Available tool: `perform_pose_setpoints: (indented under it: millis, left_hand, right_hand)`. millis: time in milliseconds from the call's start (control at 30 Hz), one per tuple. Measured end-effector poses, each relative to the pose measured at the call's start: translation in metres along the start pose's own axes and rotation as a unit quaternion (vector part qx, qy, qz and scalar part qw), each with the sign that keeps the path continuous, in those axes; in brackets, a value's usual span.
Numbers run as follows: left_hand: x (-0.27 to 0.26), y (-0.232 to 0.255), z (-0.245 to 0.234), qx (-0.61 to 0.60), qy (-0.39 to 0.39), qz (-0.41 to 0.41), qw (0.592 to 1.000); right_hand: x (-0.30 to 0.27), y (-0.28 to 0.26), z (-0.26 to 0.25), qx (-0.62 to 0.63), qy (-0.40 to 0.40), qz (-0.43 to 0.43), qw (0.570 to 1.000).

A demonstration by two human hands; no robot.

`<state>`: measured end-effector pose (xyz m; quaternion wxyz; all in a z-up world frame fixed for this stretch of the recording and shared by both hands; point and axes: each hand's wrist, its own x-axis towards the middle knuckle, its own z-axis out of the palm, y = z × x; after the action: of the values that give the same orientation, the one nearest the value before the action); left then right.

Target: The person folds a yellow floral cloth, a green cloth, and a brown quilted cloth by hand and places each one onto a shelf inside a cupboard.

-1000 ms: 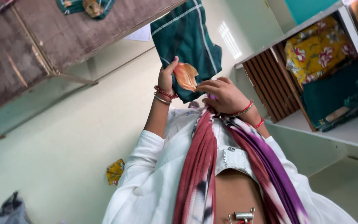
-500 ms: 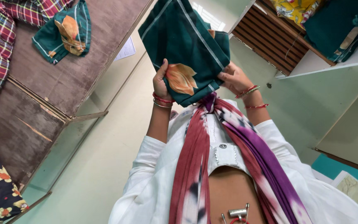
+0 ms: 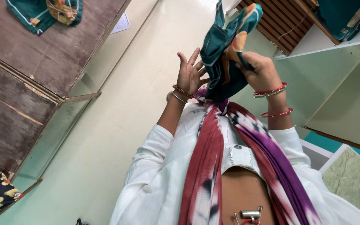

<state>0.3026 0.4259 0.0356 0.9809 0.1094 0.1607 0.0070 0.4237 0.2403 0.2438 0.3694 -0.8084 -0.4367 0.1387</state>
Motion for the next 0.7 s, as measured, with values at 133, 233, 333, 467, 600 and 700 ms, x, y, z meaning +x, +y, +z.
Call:
perform_pose_setpoints:
  millis: [133, 233, 333, 467, 600, 700]
  left_hand:
    - [0.000, 0.004, -0.012, 0.002, -0.031, 0.064, 0.997]
    - [0.001, 0.013, -0.018, -0.002, 0.064, 0.095, 0.993]
    - [-0.018, 0.026, -0.013, -0.066, 0.063, 0.077, 0.993]
    - [-0.039, 0.039, -0.007, -0.061, -0.047, 0.068, 0.995]
    - [-0.028, 0.025, -0.025, -0.009, 0.048, 0.000, 0.999]
    - [-0.027, 0.018, -0.015, 0.040, 0.064, -0.036, 0.997]
  right_hand:
    - [-0.005, -0.018, -0.023, -0.067, 0.027, 0.014, 0.997]
    - [-0.013, -0.021, -0.041, -0.058, 0.069, 0.006, 0.996]
    - [-0.021, -0.023, -0.057, -0.020, 0.097, 0.020, 0.995]
    - [-0.030, -0.025, -0.068, -0.004, 0.101, 0.023, 0.995]
    - [-0.027, -0.015, -0.073, 0.049, 0.103, 0.034, 0.993]
    - [-0.021, 0.001, -0.075, 0.067, 0.110, 0.009, 0.992]
